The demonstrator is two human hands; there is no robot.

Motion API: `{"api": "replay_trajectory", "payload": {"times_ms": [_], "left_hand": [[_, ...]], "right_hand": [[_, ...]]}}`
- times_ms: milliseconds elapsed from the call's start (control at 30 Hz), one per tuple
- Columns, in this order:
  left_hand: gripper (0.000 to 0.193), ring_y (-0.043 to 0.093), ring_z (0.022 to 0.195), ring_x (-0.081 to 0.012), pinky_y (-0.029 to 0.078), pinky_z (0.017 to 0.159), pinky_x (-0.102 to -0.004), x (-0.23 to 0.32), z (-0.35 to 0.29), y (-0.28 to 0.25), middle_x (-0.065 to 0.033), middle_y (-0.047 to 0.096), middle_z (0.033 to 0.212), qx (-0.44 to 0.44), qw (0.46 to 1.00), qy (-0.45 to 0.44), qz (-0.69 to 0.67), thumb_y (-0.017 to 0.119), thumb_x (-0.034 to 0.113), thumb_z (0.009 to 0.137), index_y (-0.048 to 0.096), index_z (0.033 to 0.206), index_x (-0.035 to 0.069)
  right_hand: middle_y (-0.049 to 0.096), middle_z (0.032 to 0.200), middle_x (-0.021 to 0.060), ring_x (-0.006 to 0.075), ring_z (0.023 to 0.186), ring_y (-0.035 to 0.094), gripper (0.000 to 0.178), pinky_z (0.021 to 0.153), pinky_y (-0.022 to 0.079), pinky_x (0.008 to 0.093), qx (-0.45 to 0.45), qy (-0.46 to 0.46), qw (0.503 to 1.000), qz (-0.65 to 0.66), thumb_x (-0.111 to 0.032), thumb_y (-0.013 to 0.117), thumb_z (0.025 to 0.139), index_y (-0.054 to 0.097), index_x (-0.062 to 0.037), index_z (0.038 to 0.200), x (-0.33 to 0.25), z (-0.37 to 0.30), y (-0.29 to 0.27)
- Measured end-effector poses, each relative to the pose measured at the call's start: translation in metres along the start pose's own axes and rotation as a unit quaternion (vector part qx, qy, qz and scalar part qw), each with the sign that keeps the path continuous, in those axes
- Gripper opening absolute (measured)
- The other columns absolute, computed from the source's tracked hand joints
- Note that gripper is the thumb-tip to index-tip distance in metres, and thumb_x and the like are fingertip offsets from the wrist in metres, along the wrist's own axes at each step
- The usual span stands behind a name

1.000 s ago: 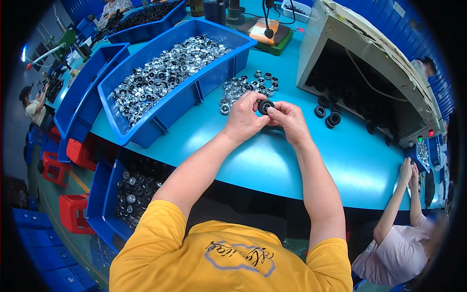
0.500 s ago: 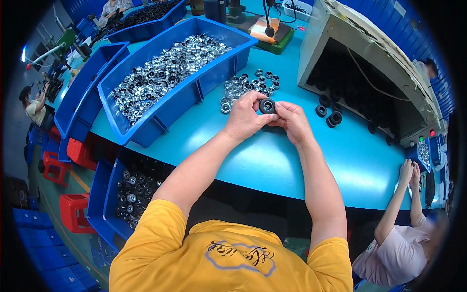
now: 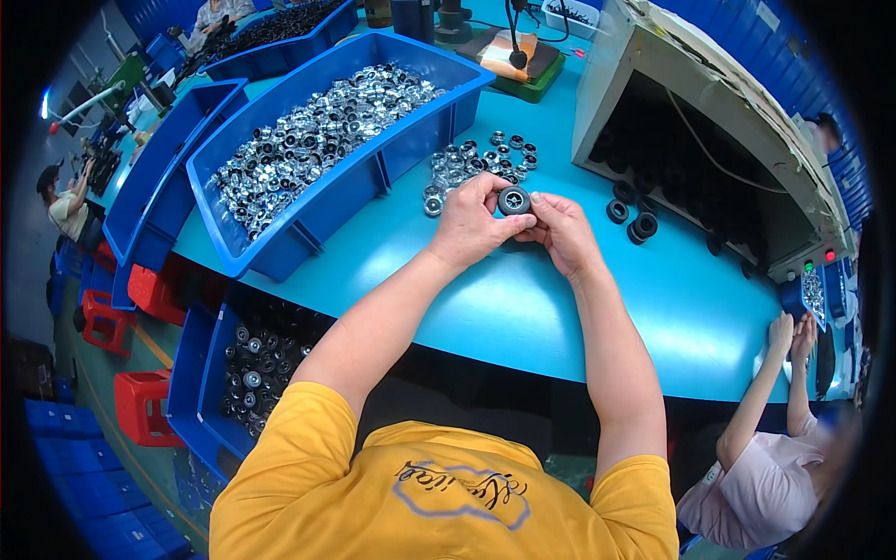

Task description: Manually assemble metal bearings into small plastic wheel components on an industrial production line.

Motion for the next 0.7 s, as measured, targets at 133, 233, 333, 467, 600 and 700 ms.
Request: {"api": "replay_trajectory", "payload": {"times_ms": [133, 233, 333, 467, 600, 700], "left_hand": [[0.039, 0.047, 0.059, -0.0105, 0.041, 0.054, -0.0284, -0.001, 0.0, 0.001, 0.0009, 0.052, 0.066, -0.002, 1.0, -0.003, 0.001, 0.09, 0.024, 0.066, 0.069, 0.092, 0.004], [0.038, 0.046, 0.058, -0.0103, 0.04, 0.053, -0.0286, -0.002, 0.0, 0.001, 0.0006, 0.052, 0.065, -0.006, 1.0, -0.007, 0.001, 0.089, 0.024, 0.067, 0.068, 0.091, 0.004], [0.037, 0.046, 0.058, -0.0102, 0.039, 0.053, -0.0286, -0.005, 0.0, 0.001, 0.0004, 0.052, 0.065, -0.006, 1.0, -0.009, -0.001, 0.089, 0.024, 0.068, 0.068, 0.09, 0.004], [0.037, 0.046, 0.058, -0.0108, 0.04, 0.052, -0.0288, -0.004, 0.0, 0.004, -0.0003, 0.051, 0.065, -0.005, 1.0, 0.008, -0.007, 0.089, 0.024, 0.069, 0.068, 0.09, 0.003], [0.038, 0.052, 0.06, -0.0138, 0.045, 0.055, -0.0296, 0.006, 0.0, 0.002, -0.0035, 0.057, 0.071, 0.002, 0.998, 0.057, 0.01, 0.087, 0.023, 0.072, 0.067, 0.096, 0.001], [0.04, 0.06, 0.065, -0.0172, 0.049, 0.06, -0.03, 0.023, -0.003, -0.016, -0.0067, 0.063, 0.081, 0.055, 0.992, 0.111, 0.001, 0.086, 0.022, 0.075, 0.066, 0.102, 0.0]], "right_hand": [[0.071, 0.094, 0.0078, 0.0156, 0.082, 0.068, 0.032, 0.073, 0.057, 0.0299, 0.001, 0.003, 1.0, 0.005, -0.028, 0.053, 0.104, 0.068, 0.0007, 0.107, 0.001, 0.001, -0.001], [0.071, 0.094, 0.0076, 0.0152, 0.081, 0.068, 0.033, 0.072, 0.057, 0.0292, 0.004, 0.002, 1.0, 0.002, -0.029, 0.054, 0.104, 0.068, 0.0004, 0.107, 0.001, 0.0, 0.0], [0.071, 0.092, 0.007, 0.0149, 0.079, 0.068, 0.035, 0.072, 0.057, 0.0289, 0.007, 0.005, 1.0, 0.004, -0.031, 0.055, 0.103, 0.068, 0.0007, 0.106, -0.004, -0.003, 0.004], [0.071, 0.089, 0.0065, 0.0143, 0.077, 0.067, 0.035, 0.07, 0.056, 0.0282, 0.014, 0.004, 1.0, -0.005, -0.032, 0.059, 0.102, 0.069, 0.0012, 0.105, -0.006, -0.005, 0.002], [0.07, 0.082, 0.0053, 0.0121, 0.073, 0.066, 0.035, 0.066, 0.055, 0.0274, 0.029, -0.041, 0.992, -0.113, -0.034, 0.062, 0.101, 0.072, -0.0006, 0.098, -0.013, -0.003, -0.006], [0.072, 0.079, 0.007, 0.0194, 0.069, 0.068, 0.028, 0.065, 0.055, 0.0323, 0.164, -0.172, 0.906, -0.349, -0.031, 0.067, 0.095, 0.074, -0.0048, 0.087, -0.052, -0.014, -0.02]]}}
Point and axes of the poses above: each hand's wrist, its own z-axis towards the middle knuckle, its own y-axis out of the palm, x = y × z, the point moved 7 cm from there along z, towards the middle knuckle
